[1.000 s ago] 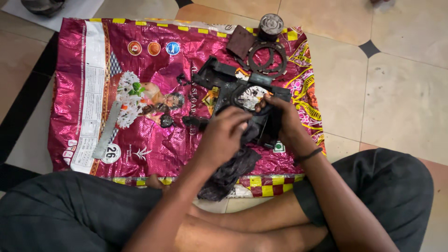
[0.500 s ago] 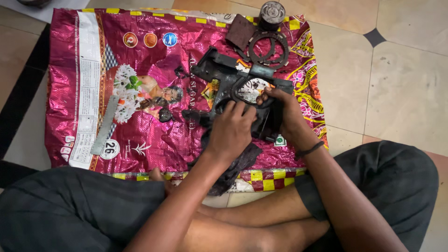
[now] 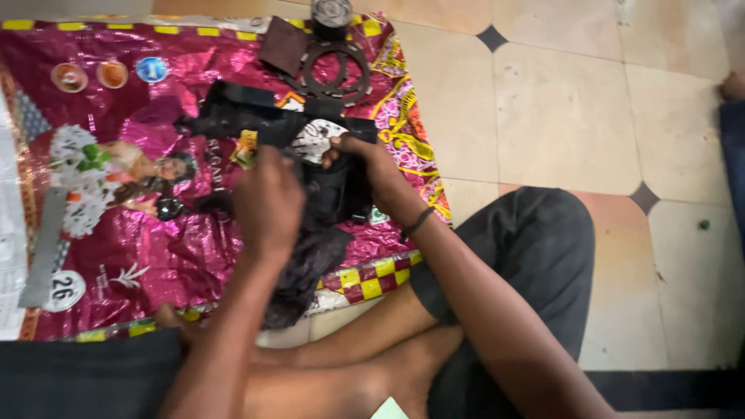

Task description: The person sits on the floor and cleans a black mechanical part using a dark cloth. They wipe the surface and crevices of the part repeatedly, turning it over to access different sides. The part is placed on a large pink and yellow rice sack during the process.

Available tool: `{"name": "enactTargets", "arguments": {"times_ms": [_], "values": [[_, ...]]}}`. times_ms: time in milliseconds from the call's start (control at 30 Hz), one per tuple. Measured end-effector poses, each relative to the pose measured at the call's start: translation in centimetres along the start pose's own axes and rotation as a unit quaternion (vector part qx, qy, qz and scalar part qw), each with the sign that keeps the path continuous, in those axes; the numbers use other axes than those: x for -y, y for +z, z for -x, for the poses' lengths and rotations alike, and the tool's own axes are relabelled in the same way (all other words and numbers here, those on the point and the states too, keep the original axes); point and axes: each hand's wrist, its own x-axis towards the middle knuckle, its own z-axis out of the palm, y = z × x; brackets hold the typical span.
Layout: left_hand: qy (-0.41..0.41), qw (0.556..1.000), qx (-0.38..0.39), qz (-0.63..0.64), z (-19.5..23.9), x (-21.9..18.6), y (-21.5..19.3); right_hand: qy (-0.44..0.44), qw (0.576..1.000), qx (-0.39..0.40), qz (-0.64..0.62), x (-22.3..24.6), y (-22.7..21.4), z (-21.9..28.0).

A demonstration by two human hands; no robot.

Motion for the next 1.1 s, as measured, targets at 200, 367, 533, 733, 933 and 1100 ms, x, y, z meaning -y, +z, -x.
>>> {"name": "enactTargets", "arguments": {"times_ms": [200, 367, 533, 733, 933, 1100], "values": [[-0.017, 0.985, 0.091, 0.147, -0.6, -1.1, -3.2, 0.039, 0.999, -0.002, -0.017, 0.3, -0.7, -0.7], [0.062, 0.980, 0.177, 0.073, -0.6, -4.1, -1.7, 0.059, 0.996, -0.004, -0.062, 0.4, -0.7, -0.6], [0.082, 0.964, 0.244, 0.067, -2.1, -3.2, -2.1, 0.096, 0.993, -0.056, -0.042, 0.8, -0.5, -0.2], [0.124, 0.944, 0.304, 0.028, -3.9, -1.5, -0.5, 0.079, 0.993, -0.087, -0.032, 0.2, -0.6, -0.5], [-0.035, 0.967, 0.251, 0.018, -3.4, -3.8, 0.4, 0.074, 0.994, -0.079, -0.031, -0.1, -1.0, -0.7], [-0.030, 0.988, 0.126, 0.087, -1.7, -3.7, 0.1, 0.085, 0.994, -0.045, -0.054, 0.0, -1.2, -0.8]]}}
